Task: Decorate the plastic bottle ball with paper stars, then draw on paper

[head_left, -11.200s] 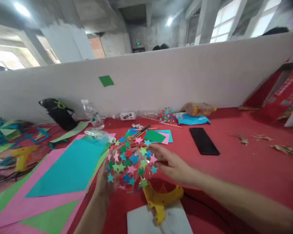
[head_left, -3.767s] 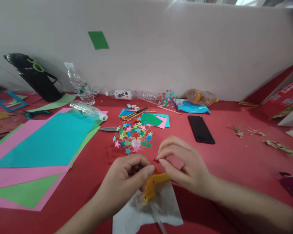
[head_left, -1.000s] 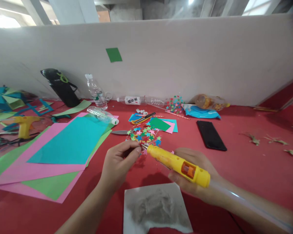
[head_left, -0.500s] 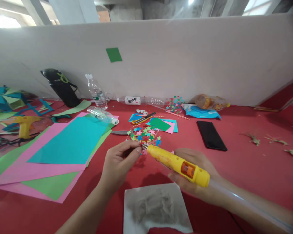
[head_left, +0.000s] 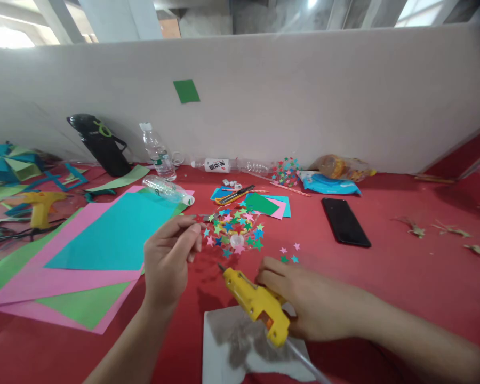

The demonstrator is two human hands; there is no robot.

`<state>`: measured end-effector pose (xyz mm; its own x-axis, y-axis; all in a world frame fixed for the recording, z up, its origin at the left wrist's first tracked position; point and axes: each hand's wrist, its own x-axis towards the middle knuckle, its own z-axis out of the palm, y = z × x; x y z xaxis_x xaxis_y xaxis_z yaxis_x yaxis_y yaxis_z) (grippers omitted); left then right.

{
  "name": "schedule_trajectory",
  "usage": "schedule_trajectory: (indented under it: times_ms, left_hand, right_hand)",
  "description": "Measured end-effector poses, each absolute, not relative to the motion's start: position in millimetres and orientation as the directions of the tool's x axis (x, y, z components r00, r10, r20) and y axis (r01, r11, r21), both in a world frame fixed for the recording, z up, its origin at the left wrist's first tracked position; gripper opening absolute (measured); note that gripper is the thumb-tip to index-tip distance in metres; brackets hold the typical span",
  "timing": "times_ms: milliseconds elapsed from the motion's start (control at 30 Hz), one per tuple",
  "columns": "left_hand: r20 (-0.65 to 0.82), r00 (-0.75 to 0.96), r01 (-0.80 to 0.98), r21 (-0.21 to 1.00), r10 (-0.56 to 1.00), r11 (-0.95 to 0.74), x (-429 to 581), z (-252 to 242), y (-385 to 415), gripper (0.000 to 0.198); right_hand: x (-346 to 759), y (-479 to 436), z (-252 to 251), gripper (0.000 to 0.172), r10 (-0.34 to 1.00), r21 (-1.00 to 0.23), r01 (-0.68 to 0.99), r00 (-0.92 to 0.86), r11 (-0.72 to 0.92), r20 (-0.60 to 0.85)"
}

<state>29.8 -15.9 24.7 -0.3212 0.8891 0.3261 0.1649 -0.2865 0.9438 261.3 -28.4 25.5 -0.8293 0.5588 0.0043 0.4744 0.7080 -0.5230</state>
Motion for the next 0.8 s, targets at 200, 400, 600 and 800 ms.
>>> schedule_trajectory:
  times_ms: [200, 400, 600, 800]
  left_hand:
    - [0.090, -0.049, 0.056, 0.995, 0.995, -0.088, 39, 16, -22, 0.010]
    - [-0.147, 0.188, -0.195, 0.964, 0.971, 0.184, 52, 23, -29, 0.013]
    - [-0.255, 0.394, -0.255, 0.893, 0.883, 0.371, 56, 26, -31, 0.017]
    - [-0.272, 0.462, -0.283, 0.857, 0.844, 0.431, 58, 23, -31, 0.016]
  right_hand:
    - [263, -19, 2, 0.022, 0.534, -0.390, 0.506, -0.845, 0.769, -0.044]
    - [263, -14, 30, 0.014, 0.539, -0.346, 0.437, -0.788, 0.830, 0.297]
    - [249, -16, 42, 0.008, 0.426, -0.291, 0.313, -0.603, 0.904, 0.674]
    - [246, -10, 36, 0.005, 0.299, -0.131, 0.311, -0.589, 0.941, 0.751]
